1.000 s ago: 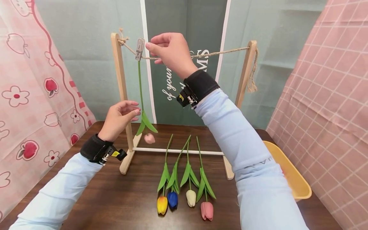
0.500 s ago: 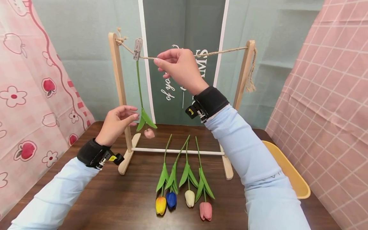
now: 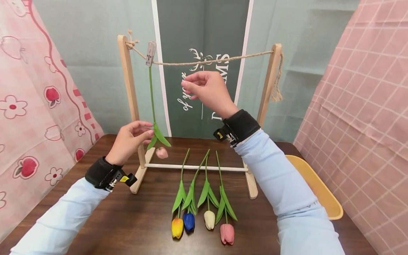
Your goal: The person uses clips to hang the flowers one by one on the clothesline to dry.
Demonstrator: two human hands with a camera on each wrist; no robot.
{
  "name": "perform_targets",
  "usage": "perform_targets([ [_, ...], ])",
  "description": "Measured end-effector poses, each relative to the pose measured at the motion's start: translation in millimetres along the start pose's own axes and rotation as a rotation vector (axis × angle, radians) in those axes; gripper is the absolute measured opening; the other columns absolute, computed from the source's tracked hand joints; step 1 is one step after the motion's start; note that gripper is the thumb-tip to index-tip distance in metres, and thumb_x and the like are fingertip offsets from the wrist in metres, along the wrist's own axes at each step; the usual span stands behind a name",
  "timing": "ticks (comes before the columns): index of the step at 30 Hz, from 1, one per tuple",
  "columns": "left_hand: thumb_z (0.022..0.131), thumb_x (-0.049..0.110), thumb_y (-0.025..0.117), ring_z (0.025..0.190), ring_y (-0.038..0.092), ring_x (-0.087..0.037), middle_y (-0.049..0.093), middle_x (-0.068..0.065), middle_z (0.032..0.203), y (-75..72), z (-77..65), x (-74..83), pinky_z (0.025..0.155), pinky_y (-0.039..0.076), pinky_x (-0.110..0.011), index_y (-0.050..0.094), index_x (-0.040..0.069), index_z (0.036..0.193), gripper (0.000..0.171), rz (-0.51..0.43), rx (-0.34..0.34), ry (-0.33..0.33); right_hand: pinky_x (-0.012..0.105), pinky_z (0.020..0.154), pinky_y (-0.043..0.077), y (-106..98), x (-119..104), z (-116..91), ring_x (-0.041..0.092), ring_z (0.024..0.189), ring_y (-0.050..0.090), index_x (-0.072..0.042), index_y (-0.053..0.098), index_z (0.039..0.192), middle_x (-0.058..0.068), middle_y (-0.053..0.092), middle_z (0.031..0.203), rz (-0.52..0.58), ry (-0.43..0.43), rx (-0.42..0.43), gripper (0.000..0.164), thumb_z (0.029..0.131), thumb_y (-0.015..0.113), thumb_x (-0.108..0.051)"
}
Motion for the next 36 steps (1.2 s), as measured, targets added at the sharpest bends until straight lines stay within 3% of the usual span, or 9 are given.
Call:
perform_targets([
  [14, 0.093, 0.008, 0.066, 0.084, 0.066, -0.019, 0.064, -0.024, 0.099, 2.2, -5.3, -17.1, 0.072, 0.057, -0.03, 0.061, -0.006, 0.117, 0.029, -0.009, -0.035, -0.038, 0.03, 0.071, 0.057, -16.8, 47.2, -17.9, 0.016, 0.08, 0.07, 0.007, 0.068, 0.107, 0.015, 0.071, 0.091, 0.04, 0.059, 0.018, 0.025, 0.089, 0.072, -0.011],
  [22, 0.094, 0.008, 0.064, 0.08, 0.065, -0.013, 0.065, -0.024, 0.098, 5.1, -12.0, -14.7, 0.073, 0.057, -0.033, 0.061, -0.006, 0.117, 0.027, 0.004, -0.048, -0.013, 0.03, 0.071, 0.057, -25.2, 55.8, -32.2, 0.017, 0.081, 0.07, 0.006, 0.068, 0.107, 0.016, 0.072, 0.093, 0.011, 0.037, 0.007, 0.025, 0.089, 0.072, -0.01],
  [27, 0.093, 0.005, 0.065, 0.087, 0.067, -0.026, 0.064, -0.02, 0.1, 12.2, -17.2, -18.6, 0.072, 0.057, -0.029, 0.06, -0.007, 0.115, 0.026, -0.032, -0.074, -0.049, 0.031, 0.072, 0.057, -27.4, 60.6, -43.3, 0.017, 0.081, 0.07, 0.005, 0.069, 0.107, 0.013, 0.072, 0.093, -0.044, 0.032, 0.004, 0.025, 0.089, 0.073, -0.013],
  [32, 0.094, 0.007, 0.064, 0.097, 0.063, -0.041, 0.064, -0.026, 0.106, 19.4, -19.9, -23.0, 0.073, 0.057, -0.029, 0.06, -0.007, 0.116, 0.026, -0.017, -0.121, -0.072, 0.031, 0.073, 0.057, -28.0, 68.0, -53.2, 0.015, 0.078, 0.07, 0.005, 0.069, 0.106, 0.012, 0.073, 0.092, -0.085, 0.051, -0.007, 0.025, 0.089, 0.073, -0.013],
  [36, 0.094, 0.009, 0.064, 0.096, 0.066, -0.036, 0.066, -0.025, 0.106, 26.1, -19.6, -24.1, 0.075, 0.057, -0.035, 0.061, -0.006, 0.115, 0.026, -0.012, -0.155, -0.068, 0.029, 0.074, 0.056, -30.4, 71.6, -61.0, 0.013, 0.077, 0.069, 0.005, 0.068, 0.108, 0.014, 0.072, 0.094, -0.096, 0.064, -0.022, 0.026, 0.09, 0.071, -0.013],
])
Point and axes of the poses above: each hand's wrist, its own z-axis towards the middle knuckle, its own y-axis out of the palm, x = y × z, the point moved 7 cm from there along z, towards the middle knuckle
